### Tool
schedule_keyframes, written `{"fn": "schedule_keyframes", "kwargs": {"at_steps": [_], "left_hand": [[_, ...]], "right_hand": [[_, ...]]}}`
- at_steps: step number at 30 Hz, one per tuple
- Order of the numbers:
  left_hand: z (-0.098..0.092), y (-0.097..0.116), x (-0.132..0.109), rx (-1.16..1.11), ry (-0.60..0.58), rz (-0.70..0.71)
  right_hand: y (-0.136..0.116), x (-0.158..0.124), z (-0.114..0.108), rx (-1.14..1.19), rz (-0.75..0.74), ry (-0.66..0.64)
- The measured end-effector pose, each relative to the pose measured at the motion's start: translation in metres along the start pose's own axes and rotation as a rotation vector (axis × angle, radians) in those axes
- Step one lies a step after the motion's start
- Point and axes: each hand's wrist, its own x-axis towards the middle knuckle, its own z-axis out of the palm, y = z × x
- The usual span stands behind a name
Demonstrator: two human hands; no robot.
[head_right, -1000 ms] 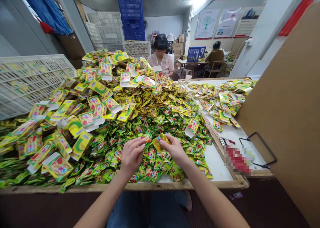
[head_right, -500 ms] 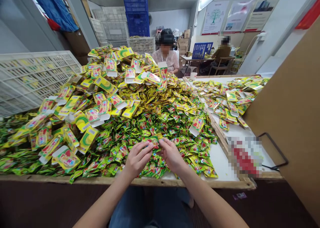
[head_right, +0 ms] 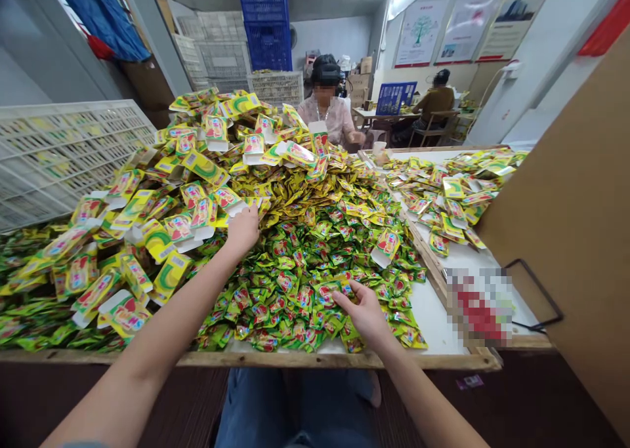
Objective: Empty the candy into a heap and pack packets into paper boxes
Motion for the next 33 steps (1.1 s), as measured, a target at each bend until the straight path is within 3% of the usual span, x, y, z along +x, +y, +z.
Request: {"fn": "schedule_keyframes", "kwargs": {"at_steps": [4,6,11,13,15,19,22,24,28,33], "left_hand": [[-0.009,-0.001,-0.027,-0.159,0.050,0.124],[-0.006,0.006,-0.056,-0.302,0.094,0.187],[0.019,0.035,-0.128,-0.601,0.032,0.259],[0.028,0.043,-0.144,-0.651,0.081,0.235],[0.032,0.046,-0.152,-0.657,0.149,0.185],[0.037,0.043,-0.159,-0.619,0.259,0.190],[0.041,0.041,-0.163,-0.559,0.260,0.283],[0.044,0.041,-0.165,-0.527,0.258,0.329],[0.045,0.045,-0.169,-0.515,0.307,0.293],[0.046,0.049,-0.174,-0.517,0.371,0.218]], "right_hand": [[-0.001,0.006,-0.006,-0.066,-0.084,0.107],[-0.011,0.008,0.000,-0.047,-0.218,0.203],[-0.045,0.006,0.035,-0.109,-0.663,0.447],[-0.053,0.004,0.043,-0.275,-0.834,0.401],[-0.059,0.003,0.043,-0.417,-0.899,0.255],[-0.068,0.000,0.028,-0.501,-0.756,0.034],[-0.073,0.000,0.019,-0.497,-0.577,-0.193],[-0.072,0.002,0.019,-0.439,-0.455,-0.240],[-0.058,0.004,0.034,-0.187,-0.294,-0.046],[-0.037,0.008,0.050,-0.126,-0.382,0.191]]}}
